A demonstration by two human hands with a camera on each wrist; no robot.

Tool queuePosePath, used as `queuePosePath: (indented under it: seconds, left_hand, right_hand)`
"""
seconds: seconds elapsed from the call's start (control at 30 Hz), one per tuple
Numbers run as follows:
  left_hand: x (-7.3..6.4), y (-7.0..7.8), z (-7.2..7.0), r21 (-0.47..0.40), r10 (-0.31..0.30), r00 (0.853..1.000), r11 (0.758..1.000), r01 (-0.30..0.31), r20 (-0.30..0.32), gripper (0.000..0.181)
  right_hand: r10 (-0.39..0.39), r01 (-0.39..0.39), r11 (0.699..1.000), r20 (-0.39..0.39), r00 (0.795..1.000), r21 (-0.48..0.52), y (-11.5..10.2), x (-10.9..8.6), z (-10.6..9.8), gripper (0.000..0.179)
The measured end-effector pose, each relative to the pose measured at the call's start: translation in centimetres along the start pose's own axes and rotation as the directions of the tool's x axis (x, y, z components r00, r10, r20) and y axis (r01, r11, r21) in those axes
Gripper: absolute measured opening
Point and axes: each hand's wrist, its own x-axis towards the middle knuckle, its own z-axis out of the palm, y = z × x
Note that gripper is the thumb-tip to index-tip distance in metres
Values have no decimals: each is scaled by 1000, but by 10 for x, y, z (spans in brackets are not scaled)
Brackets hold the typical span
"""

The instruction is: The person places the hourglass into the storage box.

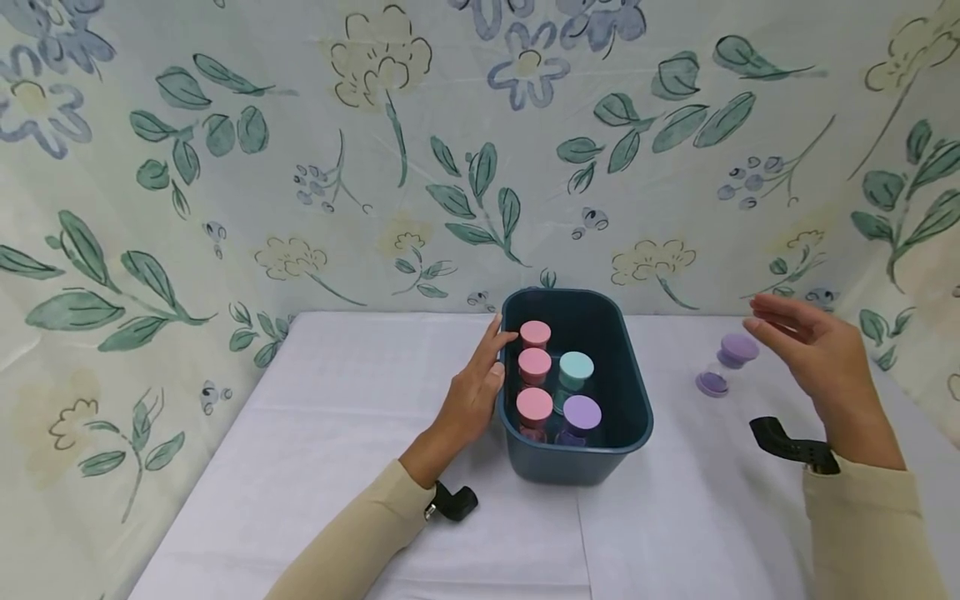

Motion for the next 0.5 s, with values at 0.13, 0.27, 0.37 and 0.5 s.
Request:
queuePosePath:
  seconds: [0.13,0.27,0.37,0.5]
  left_hand:
    - [0,1,0,-10,-1,1000,1000,1,2,55]
    - [-1,2,1,-19,0,1000,1000,0,5,55]
    - [-1,2,0,-15,-4,1000,1000,4,12,54]
    - [-1,2,-2,-9,-12,1000,1000,12,17,53]
  right_hand:
    - [24,-24,1000,1,1000,-12,6,0,-3,58]
    - [43,-43,999,4,999,-21,11,0,-4,59]
    - [52,-52,999,10,999,-16,14,0,-4,59]
    - [46,-46,999,13,999,3,18,0,-3,59]
